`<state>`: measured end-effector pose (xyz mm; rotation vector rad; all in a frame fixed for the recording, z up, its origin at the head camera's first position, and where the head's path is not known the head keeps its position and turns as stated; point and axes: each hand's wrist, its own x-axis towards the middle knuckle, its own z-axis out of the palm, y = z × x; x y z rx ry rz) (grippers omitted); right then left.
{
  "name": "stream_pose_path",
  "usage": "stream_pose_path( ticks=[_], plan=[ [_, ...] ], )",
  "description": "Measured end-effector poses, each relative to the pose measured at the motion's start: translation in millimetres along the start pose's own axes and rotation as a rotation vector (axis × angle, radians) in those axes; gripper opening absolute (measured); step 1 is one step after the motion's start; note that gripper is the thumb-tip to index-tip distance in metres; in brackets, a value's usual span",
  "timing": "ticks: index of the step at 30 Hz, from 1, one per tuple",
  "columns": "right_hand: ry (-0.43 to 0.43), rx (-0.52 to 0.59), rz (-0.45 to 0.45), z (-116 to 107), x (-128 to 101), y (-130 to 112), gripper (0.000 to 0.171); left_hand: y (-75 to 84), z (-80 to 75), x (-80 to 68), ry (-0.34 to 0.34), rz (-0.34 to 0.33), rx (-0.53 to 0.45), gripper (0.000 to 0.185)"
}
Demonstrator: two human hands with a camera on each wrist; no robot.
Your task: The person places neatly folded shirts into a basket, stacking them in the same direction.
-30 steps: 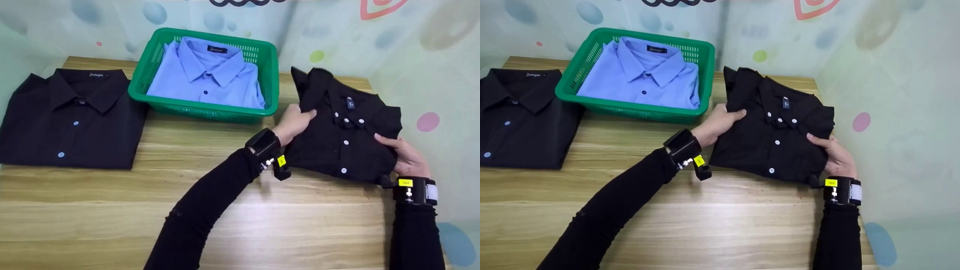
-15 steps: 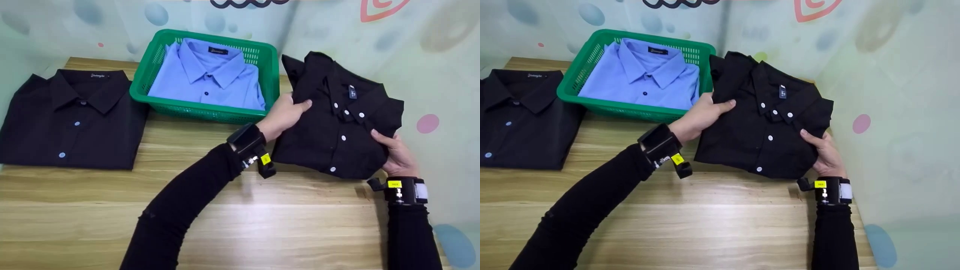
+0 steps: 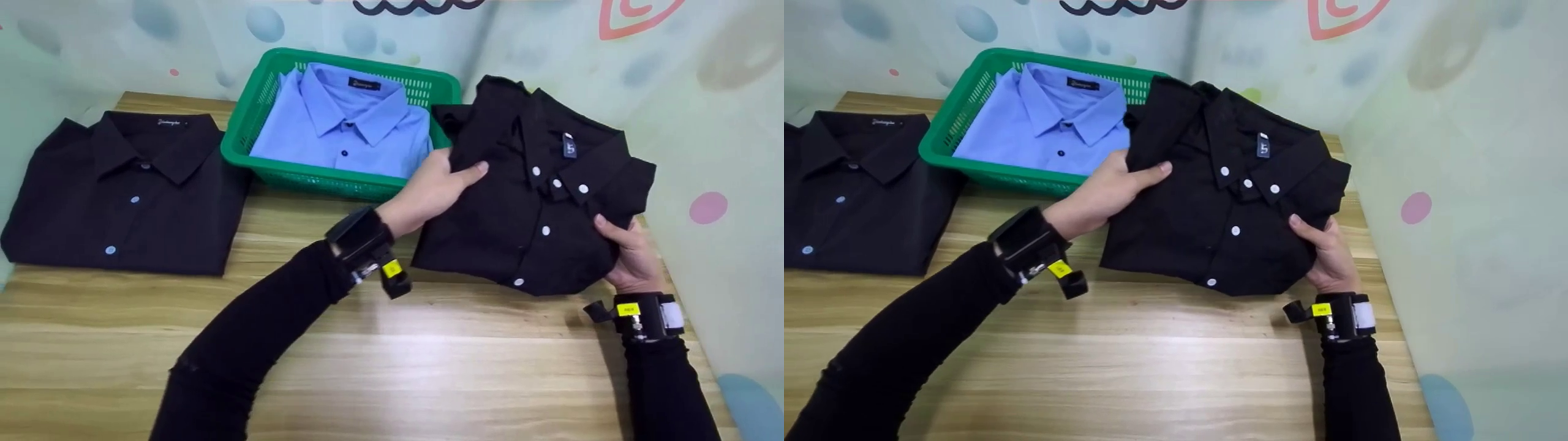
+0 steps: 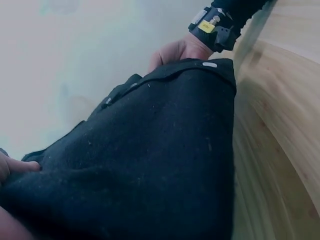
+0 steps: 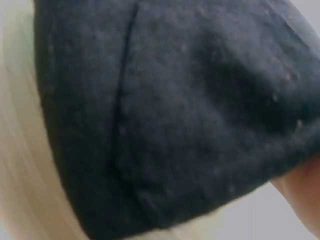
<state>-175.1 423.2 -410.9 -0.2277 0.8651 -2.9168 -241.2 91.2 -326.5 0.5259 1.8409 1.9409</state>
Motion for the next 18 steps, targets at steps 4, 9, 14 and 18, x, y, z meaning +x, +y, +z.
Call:
stream_pose_path(
  ticks=[4,9,14,18],
  plan=[
    [-0.006,-0.017,0.031,9,2,13,0.036,-1.5,-15.0,-11.5,0.028,0.012,-0.007,0.033],
    [-0.025,-0.056,0.065,17,9,28,0.039,-2.5,-35.3,-21.0,0.04,0.014,-0.014,0.037],
    [-0.047,-0.118,0.099,26,21,38,0.041,-1.7,-54.5,-28.0,0.05,0.01,-0.038,0.037],
    [-0.033,-0.196,0.101,39,33,41,0.038,1.6,-68.6,-32.3,0.052,0.019,-0.054,0.037]
  ],
)
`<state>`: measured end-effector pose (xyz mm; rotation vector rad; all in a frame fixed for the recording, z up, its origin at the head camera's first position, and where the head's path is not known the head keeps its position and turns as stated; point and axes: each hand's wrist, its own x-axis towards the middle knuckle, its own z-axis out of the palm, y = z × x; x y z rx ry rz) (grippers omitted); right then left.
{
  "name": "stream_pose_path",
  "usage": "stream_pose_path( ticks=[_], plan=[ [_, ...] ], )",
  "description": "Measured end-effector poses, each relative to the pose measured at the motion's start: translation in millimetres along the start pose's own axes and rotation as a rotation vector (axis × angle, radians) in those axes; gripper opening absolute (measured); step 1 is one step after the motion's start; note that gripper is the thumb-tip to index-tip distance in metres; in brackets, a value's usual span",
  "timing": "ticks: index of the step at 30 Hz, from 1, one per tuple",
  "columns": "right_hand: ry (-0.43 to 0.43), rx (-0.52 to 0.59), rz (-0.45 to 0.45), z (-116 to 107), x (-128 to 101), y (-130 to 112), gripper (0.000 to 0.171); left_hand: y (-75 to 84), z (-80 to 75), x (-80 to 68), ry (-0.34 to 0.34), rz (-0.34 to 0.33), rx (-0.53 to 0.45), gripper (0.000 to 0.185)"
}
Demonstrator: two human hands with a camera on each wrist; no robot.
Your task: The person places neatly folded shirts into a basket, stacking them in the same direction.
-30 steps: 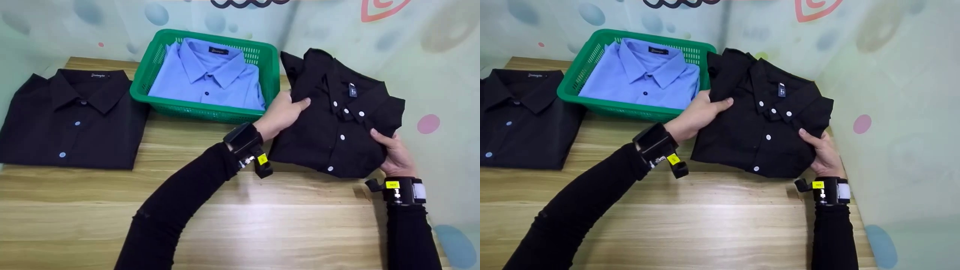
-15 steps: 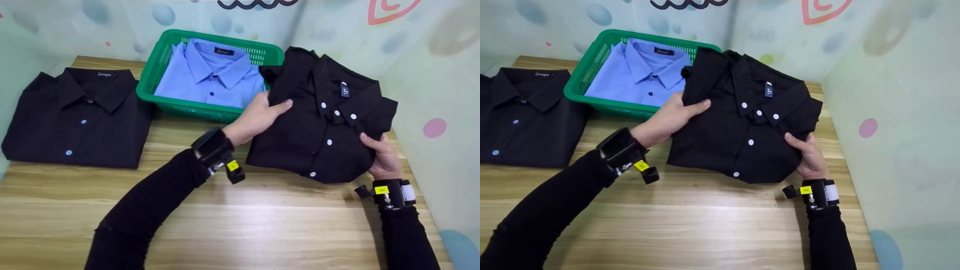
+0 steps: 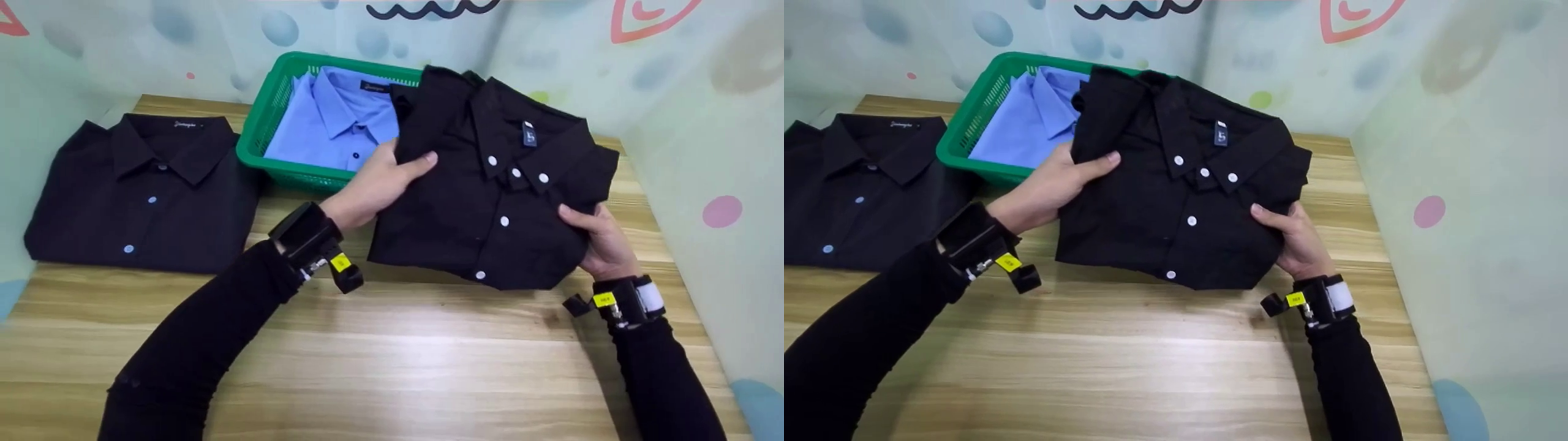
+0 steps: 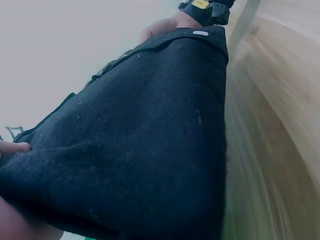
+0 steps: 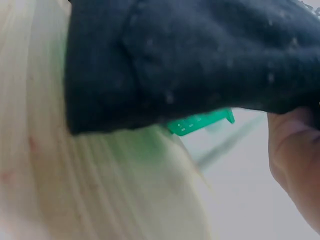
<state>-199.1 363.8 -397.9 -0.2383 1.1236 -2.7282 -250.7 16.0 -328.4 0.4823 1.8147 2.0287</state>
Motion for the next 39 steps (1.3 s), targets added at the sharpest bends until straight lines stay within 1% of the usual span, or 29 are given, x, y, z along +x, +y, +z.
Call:
stream_pose_path(
  ticks=[3,6,10,15,17,19,20,22,24,27,29,32,35,39],
  plan=[
    [0.002,-0.059,0.023,9,12,-2,0.036,2.6,-10.6,-1.5,0.02,0.005,-0.016,0.036],
    [-0.021,-0.065,0.06,19,23,-2,0.034,4.9,-20.2,-3.1,0.049,-0.001,-0.025,0.035],
    [-0.047,-0.055,0.1,31,35,-2,0.032,7.1,-31.1,-2.6,0.08,0.001,-0.01,0.036],
    [-0.08,-0.087,0.144,46,50,-1,0.035,7.5,-45.7,-1.5,0.115,0.0,0.005,0.037],
    [-0.094,-0.112,0.163,52,56,1,0.034,6.8,-52.1,-2.3,0.129,-0.009,0.025,0.036],
    [-0.095,-0.114,0.188,58,61,3,0.033,5.9,-59.0,-2.7,0.143,-0.024,0.045,0.036],
    [-0.091,-0.134,0.196,61,64,4,0.033,5.8,-62.6,-2.7,0.15,-0.036,0.054,0.035],
    [-0.062,-0.199,0.215,67,69,6,0.035,5.5,-69.7,-2.2,0.171,-0.048,0.089,0.034],
    [-0.001,-0.293,0.232,73,73,7,0.037,5.4,-76.0,-0.3,0.185,-0.045,0.123,0.035],
    [0.093,-0.462,0.271,83,79,8,0.044,5.0,-84.4,2.9,0.194,-0.044,0.176,0.039],
    [0.132,-0.528,0.303,90,83,9,0.046,4.7,-89.7,4.3,0.2,-0.054,0.201,0.043],
    [0.146,-0.566,0.33,100,91,9,0.045,6.4,-97.8,5.6,0.211,-0.082,0.226,0.046],
    [0.148,-0.579,0.33,110,101,5,0.043,13.9,-105.2,9.1,0.227,-0.098,0.236,0.047],
    [0.171,-0.539,0.304,120,117,0,0.041,28.0,-114.2,19.7,0.234,-0.098,0.216,0.043]
  ],
)
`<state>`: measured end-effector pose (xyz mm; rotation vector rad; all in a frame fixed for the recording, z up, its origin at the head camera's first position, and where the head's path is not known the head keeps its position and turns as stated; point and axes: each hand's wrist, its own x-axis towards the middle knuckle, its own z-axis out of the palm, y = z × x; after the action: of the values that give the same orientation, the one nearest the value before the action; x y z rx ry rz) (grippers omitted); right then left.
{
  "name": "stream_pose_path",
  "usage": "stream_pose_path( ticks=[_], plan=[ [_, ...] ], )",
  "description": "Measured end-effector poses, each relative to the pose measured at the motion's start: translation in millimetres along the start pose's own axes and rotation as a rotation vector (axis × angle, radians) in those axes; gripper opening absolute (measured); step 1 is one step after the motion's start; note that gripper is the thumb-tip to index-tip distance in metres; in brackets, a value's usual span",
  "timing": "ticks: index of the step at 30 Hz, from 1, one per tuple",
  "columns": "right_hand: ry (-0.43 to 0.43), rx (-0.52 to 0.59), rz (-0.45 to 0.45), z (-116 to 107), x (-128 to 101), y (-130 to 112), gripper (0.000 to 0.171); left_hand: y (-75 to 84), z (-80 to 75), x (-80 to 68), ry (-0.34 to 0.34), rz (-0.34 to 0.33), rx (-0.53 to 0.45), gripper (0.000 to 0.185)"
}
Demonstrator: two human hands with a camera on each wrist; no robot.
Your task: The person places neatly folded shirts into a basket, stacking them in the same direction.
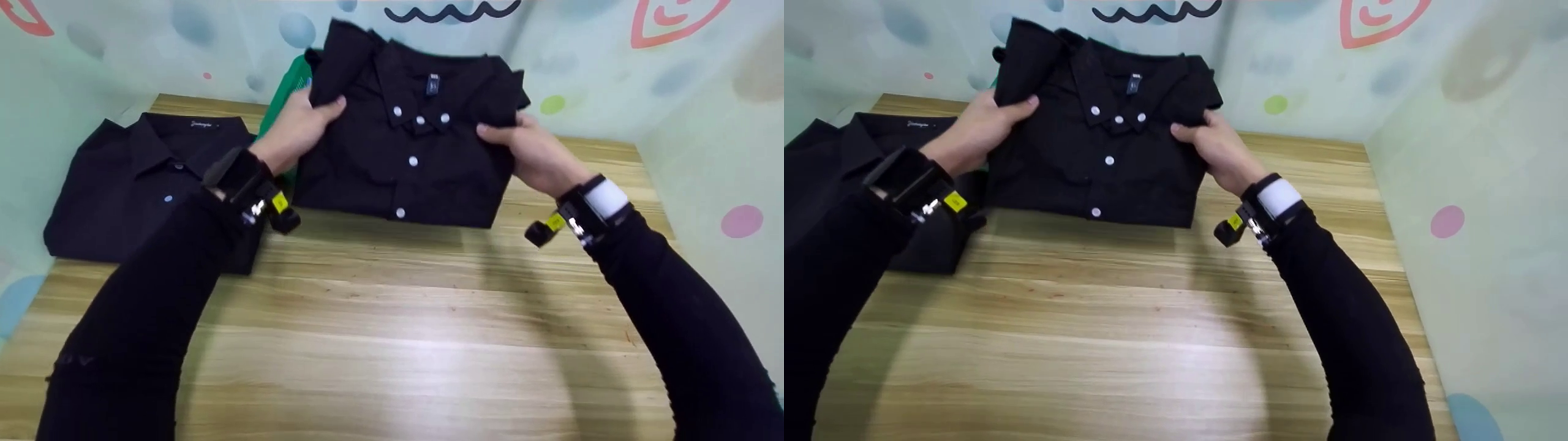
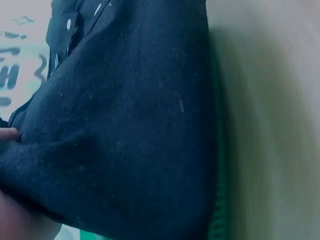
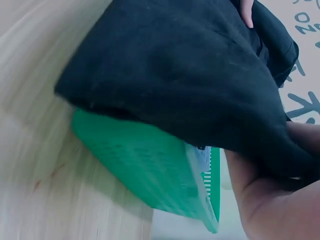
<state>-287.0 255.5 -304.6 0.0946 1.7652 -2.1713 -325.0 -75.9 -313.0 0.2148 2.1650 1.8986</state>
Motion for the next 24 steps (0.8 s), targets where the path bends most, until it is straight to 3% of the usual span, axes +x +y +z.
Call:
stream_pose_path(
  ticks=[6,10,17,24],
  plan=[
    [0.113,0.131,0.002,2,17,-11,0.033,15.1,-3.8,23.2,-0.011,0.025,0.039,0.039],
    [0.219,0.118,-0.01,1,27,-13,0.032,19.0,-3.2,37.6,-0.029,0.027,0.051,0.041],
    [0.307,-0.075,-0.024,13,46,-14,0.059,19.7,-9.9,54.9,-0.012,0.05,0.158,0.048],
    [0.352,-0.387,0.026,22,55,-6,0.047,16.3,-12.5,59.1,-0.041,-0.107,0.275,0.053]
  ],
)
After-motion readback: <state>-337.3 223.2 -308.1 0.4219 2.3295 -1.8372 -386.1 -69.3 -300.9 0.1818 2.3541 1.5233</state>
